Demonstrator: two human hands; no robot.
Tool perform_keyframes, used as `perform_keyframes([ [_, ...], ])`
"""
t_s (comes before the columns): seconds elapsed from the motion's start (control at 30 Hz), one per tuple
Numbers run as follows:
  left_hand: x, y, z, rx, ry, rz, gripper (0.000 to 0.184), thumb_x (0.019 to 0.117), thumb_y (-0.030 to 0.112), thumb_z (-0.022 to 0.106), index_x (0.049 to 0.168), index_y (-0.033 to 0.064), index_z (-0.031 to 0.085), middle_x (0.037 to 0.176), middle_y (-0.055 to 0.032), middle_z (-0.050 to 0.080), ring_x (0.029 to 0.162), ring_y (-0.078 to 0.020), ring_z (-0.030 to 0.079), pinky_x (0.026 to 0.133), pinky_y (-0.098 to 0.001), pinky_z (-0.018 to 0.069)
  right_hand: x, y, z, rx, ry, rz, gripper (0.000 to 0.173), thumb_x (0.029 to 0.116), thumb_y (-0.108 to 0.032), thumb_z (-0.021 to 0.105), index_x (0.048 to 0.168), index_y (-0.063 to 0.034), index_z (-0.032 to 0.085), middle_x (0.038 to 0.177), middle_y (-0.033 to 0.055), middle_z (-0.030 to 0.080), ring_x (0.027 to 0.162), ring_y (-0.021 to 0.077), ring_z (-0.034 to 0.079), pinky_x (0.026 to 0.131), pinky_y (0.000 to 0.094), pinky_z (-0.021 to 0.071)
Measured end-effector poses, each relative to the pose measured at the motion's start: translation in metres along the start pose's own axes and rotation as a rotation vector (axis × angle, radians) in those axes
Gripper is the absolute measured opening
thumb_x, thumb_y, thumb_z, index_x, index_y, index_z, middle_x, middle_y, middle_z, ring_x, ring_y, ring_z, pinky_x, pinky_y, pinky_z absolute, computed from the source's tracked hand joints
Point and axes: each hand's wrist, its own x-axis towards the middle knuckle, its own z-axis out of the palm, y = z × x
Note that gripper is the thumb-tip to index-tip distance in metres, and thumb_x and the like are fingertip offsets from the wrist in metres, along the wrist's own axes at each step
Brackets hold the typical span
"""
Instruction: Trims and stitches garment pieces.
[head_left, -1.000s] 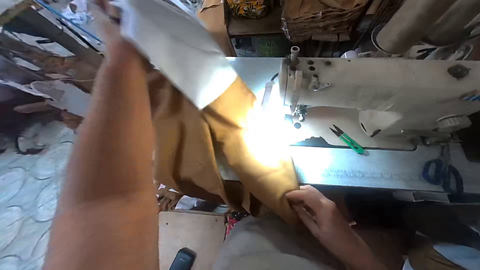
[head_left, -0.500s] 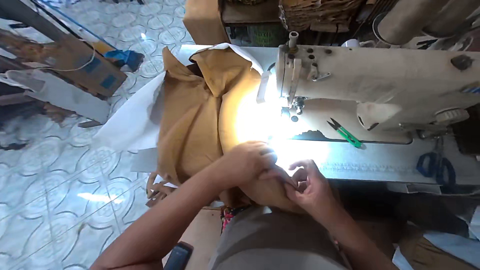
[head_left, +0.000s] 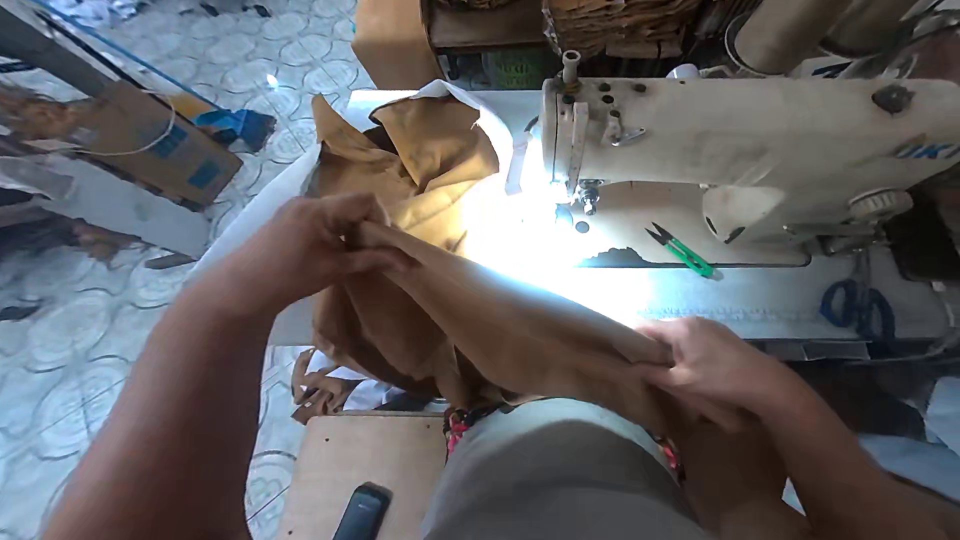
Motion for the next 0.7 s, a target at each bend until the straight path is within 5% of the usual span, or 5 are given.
perform_keyframes([
  [0.13,-0.010,-0.018,0.002,-0.036,-0.043,-0.054,0.038,0.0842,0.043,0.072,0.089,0.0067,0.062,0.077,-0.0008,0.066,0.069,-0.0117,0.065,0.067,-0.0405,0.0559,-0.022,0.018,-0.005,0.157,0.239,-0.130,0.033,0.0923,-0.044,0.069,0.091,-0.0108,0.071,0.080,-0.0014,0.065,0.077,0.0086,0.063,0.068,0.0314,0.0530],
  [0.23,-0.019,-0.028,0.004,-0.134,-0.028,-0.033,0.078,0.0911,0.085,0.028,0.087,0.0146,0.060,0.076,0.0068,0.060,0.080,-0.0004,0.063,0.086,-0.0324,0.0559,-0.035,0.022,-0.011,0.441,0.393,-0.113,0.024,0.0916,-0.040,0.072,0.094,-0.0183,0.062,0.079,-0.0131,0.066,0.072,-0.0071,0.063,0.065,0.0147,0.0547],
  [0.43,-0.036,-0.037,-0.001,-0.439,0.026,-0.106,0.029,0.0835,0.038,0.080,0.103,0.0319,0.060,0.097,0.0213,0.067,0.085,0.0085,0.065,0.075,-0.0141,0.0569,-0.044,0.007,-0.008,0.712,0.509,-0.168,0.038,0.0890,-0.050,0.075,0.115,-0.0256,0.060,0.092,-0.0145,0.068,0.079,-0.0041,0.066,0.068,0.0156,0.0587],
  [0.5,-0.045,-0.056,-0.013,-0.490,0.008,-0.090,0.034,0.0832,0.032,0.082,0.108,0.0346,0.059,0.104,0.0227,0.067,0.091,0.0098,0.064,0.077,-0.0103,0.0556,-0.039,0.000,-0.007,0.735,0.500,-0.207,0.044,0.0885,-0.035,0.078,0.124,-0.0217,0.058,0.103,-0.0106,0.069,0.090,0.0007,0.069,0.077,0.0203,0.0613],
  [0.7,-0.035,-0.065,-0.047,-0.358,0.071,-0.497,0.036,0.0748,-0.026,0.059,0.098,0.0007,0.053,0.087,-0.0014,0.064,0.077,-0.0037,0.064,0.071,-0.0192,0.0554,0.034,-0.009,-0.008,0.551,0.738,-0.196,0.030,0.0892,-0.004,0.073,0.117,-0.0009,0.064,0.111,0.0056,0.070,0.096,0.0070,0.068,0.085,0.0259,0.0598],
])
